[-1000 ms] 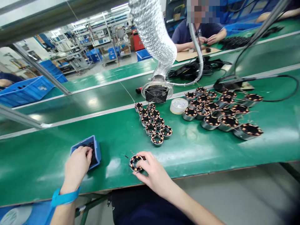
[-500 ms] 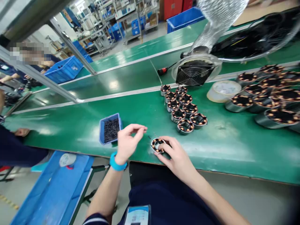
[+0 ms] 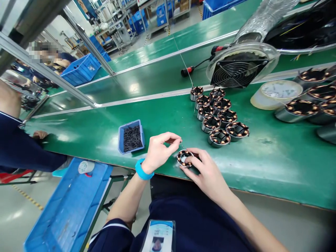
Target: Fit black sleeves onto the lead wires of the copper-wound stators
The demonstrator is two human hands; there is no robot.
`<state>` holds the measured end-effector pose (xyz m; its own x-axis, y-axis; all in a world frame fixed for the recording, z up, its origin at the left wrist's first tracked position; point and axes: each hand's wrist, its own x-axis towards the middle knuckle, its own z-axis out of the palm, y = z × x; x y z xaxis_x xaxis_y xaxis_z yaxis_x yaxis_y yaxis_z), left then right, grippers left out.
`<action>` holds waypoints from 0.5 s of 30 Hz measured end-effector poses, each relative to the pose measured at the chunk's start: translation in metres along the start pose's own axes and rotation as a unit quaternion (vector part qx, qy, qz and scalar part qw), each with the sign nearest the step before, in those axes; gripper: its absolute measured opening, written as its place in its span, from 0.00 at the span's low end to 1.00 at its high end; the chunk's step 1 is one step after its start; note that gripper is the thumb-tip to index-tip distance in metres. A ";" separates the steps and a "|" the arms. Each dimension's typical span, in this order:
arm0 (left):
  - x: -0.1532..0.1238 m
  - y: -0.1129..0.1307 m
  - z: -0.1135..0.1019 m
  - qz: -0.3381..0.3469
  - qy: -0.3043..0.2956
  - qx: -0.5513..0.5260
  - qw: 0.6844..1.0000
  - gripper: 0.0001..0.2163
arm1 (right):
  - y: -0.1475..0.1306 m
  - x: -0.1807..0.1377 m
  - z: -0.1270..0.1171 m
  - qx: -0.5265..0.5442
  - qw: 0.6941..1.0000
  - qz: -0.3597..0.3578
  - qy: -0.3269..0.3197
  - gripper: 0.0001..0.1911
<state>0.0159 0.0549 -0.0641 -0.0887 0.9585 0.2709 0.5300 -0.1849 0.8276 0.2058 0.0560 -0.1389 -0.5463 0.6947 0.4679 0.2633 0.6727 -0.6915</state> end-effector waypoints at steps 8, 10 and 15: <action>0.001 0.005 -0.001 0.024 0.011 0.037 0.999 0.05 | 0.000 -0.001 -0.001 0.000 1.000 -0.003 0.000 0.05; 0.001 0.006 -0.001 0.026 0.003 0.050 0.998 0.05 | 0.001 -0.001 -0.001 0.000 1.000 -0.003 -0.001 0.05; 0.002 0.009 -0.001 -0.013 -0.050 0.039 0.998 0.05 | 0.000 0.000 -0.001 -0.002 1.000 -0.004 0.000 0.05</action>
<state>0.0197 0.0553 -0.0561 -0.0213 0.9802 0.1969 0.5930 -0.1462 0.7918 0.2066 0.0564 -0.1388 -0.5486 0.6892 0.4732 0.2626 0.6795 -0.6851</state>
